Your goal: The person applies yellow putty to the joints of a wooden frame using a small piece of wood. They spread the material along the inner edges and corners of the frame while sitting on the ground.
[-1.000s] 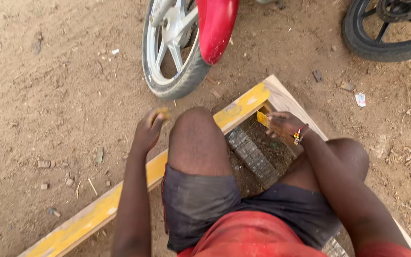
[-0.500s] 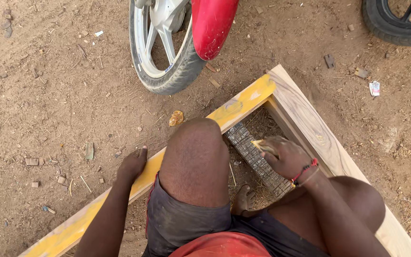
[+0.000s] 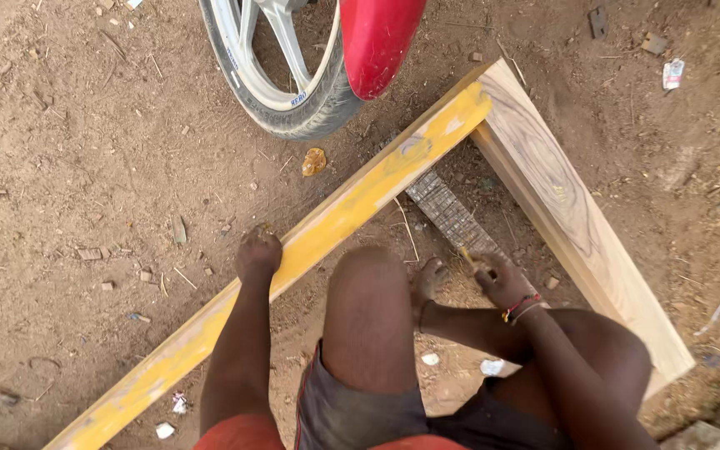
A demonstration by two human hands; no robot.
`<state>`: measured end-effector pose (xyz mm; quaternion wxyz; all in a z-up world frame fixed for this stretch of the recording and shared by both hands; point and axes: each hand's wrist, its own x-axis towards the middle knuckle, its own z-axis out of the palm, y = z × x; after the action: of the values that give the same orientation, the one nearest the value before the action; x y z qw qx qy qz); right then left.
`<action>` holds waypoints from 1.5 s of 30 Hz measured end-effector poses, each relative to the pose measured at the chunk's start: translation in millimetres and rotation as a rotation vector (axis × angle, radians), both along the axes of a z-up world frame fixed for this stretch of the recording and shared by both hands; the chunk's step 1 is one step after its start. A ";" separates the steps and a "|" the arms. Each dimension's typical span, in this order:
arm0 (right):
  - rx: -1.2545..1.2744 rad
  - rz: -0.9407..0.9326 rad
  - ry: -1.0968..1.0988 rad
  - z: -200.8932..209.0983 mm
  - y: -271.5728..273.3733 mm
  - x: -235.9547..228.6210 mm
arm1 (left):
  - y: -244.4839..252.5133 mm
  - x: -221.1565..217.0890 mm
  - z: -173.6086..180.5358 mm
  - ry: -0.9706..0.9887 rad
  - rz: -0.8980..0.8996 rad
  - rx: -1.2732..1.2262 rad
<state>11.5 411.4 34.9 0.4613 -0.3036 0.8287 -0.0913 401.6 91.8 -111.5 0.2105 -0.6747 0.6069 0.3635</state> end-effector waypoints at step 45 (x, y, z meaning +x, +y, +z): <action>0.227 0.732 -0.020 448.9 -169.6 416.1 | 523.9 395.1 459.5 0.170 1.202 -0.041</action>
<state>427.5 241.8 483.8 0.5021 -0.5255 0.6659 0.1686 796.7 615.7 348.0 -0.0937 -0.8718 0.1413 0.4596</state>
